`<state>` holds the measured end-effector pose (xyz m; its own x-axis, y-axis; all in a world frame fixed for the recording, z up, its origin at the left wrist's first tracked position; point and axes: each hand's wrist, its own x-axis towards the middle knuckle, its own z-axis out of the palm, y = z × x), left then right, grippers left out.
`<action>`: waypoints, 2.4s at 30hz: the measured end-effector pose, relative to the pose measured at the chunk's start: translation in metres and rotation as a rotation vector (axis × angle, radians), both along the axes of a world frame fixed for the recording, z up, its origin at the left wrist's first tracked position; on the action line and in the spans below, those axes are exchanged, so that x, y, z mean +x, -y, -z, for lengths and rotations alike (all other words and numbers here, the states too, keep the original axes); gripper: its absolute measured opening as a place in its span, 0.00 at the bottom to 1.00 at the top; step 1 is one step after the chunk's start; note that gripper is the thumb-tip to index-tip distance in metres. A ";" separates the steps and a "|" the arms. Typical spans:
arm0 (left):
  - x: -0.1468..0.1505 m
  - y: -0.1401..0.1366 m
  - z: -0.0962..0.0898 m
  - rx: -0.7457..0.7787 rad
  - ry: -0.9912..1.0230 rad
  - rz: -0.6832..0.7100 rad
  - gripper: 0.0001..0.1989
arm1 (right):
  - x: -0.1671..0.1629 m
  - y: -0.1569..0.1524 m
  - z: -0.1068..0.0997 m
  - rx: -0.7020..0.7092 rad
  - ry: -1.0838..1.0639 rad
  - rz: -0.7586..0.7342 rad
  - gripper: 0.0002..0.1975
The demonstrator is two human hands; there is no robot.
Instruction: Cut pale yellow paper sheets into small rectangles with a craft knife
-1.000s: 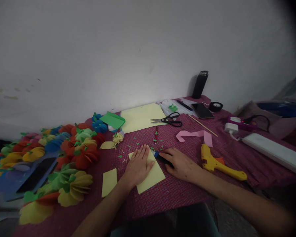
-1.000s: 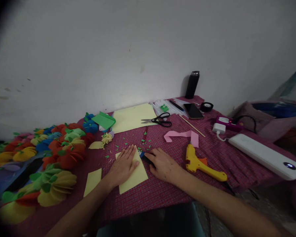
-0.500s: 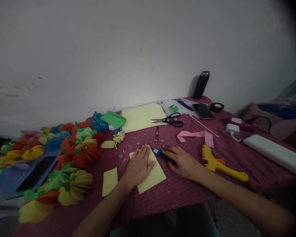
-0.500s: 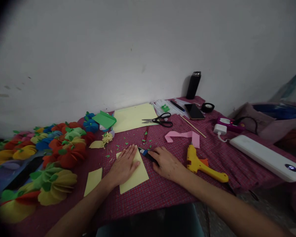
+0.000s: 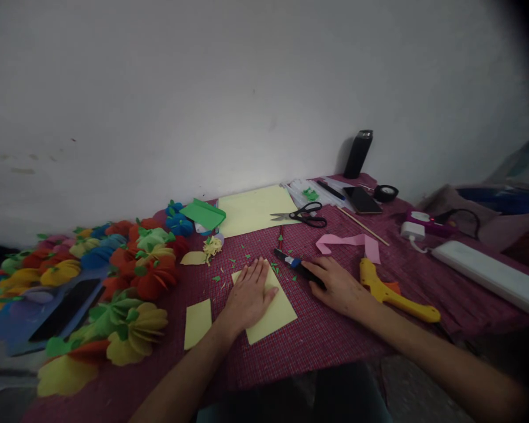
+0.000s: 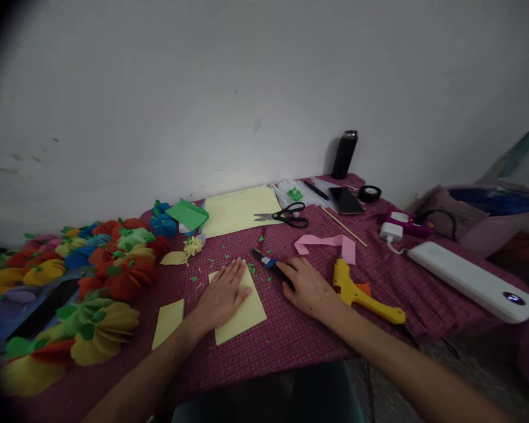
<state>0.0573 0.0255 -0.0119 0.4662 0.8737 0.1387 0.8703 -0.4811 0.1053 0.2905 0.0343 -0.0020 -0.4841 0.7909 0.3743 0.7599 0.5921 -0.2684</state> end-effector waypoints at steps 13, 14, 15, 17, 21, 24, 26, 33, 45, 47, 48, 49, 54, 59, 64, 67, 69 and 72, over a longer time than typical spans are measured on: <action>-0.040 -0.016 -0.037 0.307 0.594 -0.277 0.23 | -0.016 -0.015 -0.022 0.019 0.219 0.331 0.17; -0.043 -0.015 -0.040 0.343 0.644 -0.306 0.23 | -0.025 -0.014 -0.027 0.011 0.203 0.278 0.16; -0.045 -0.015 -0.043 0.376 0.691 -0.334 0.24 | -0.034 -0.015 -0.031 -0.019 0.181 0.195 0.16; -0.049 -0.013 -0.047 0.413 0.760 -0.369 0.25 | -0.056 -0.020 -0.039 -0.104 0.134 0.030 0.16; -0.054 -0.012 -0.052 0.442 0.814 -0.389 0.27 | -0.097 -0.048 -0.041 -0.317 0.200 -0.089 0.18; -0.058 -0.012 -0.053 0.457 0.827 -0.401 0.26 | -0.111 -0.068 -0.035 -0.378 0.219 -0.090 0.23; -0.058 -0.013 -0.053 0.443 0.817 -0.406 0.26 | -0.112 -0.075 -0.029 -0.425 0.204 -0.089 0.24; -0.056 -0.015 -0.049 0.372 0.819 -0.420 0.24 | -0.097 -0.080 -0.017 -0.565 -0.031 -0.116 0.10; -0.059 -0.022 -0.043 0.289 0.919 -0.494 0.23 | -0.085 -0.102 -0.021 -0.462 -0.645 0.040 0.13; -0.059 -0.022 -0.041 0.291 0.902 -0.490 0.23 | -0.082 -0.100 -0.026 -0.458 -0.767 0.054 0.14; -0.058 -0.022 -0.041 0.293 0.887 -0.482 0.24 | -0.082 -0.099 -0.028 -0.475 -0.850 0.065 0.13; -0.057 -0.021 -0.041 0.295 0.865 -0.474 0.24 | -0.082 -0.099 -0.029 -0.499 -0.932 0.079 0.13; -0.051 -0.015 -0.041 0.183 0.631 -0.500 0.22 | -0.089 -0.102 -0.019 -0.585 -1.053 0.135 0.06; -0.046 -0.008 -0.037 -0.010 0.280 -0.332 0.18 | -0.093 -0.102 -0.009 -0.588 -0.969 0.154 0.10; -0.045 -0.005 -0.031 -0.119 0.161 -0.264 0.26 | -0.084 -0.089 -0.025 -0.176 -0.575 0.286 0.24; -0.045 -0.006 -0.029 -0.159 0.195 -0.281 0.28 | -0.084 -0.080 -0.032 -0.112 -0.244 0.193 0.16; -0.045 -0.007 -0.029 -0.184 0.210 -0.294 0.28 | -0.087 -0.075 -0.029 -0.194 -0.113 0.010 0.13; -0.045 -0.008 -0.029 -0.181 0.197 -0.346 0.28 | -0.093 -0.068 -0.022 -0.230 -0.015 -0.205 0.17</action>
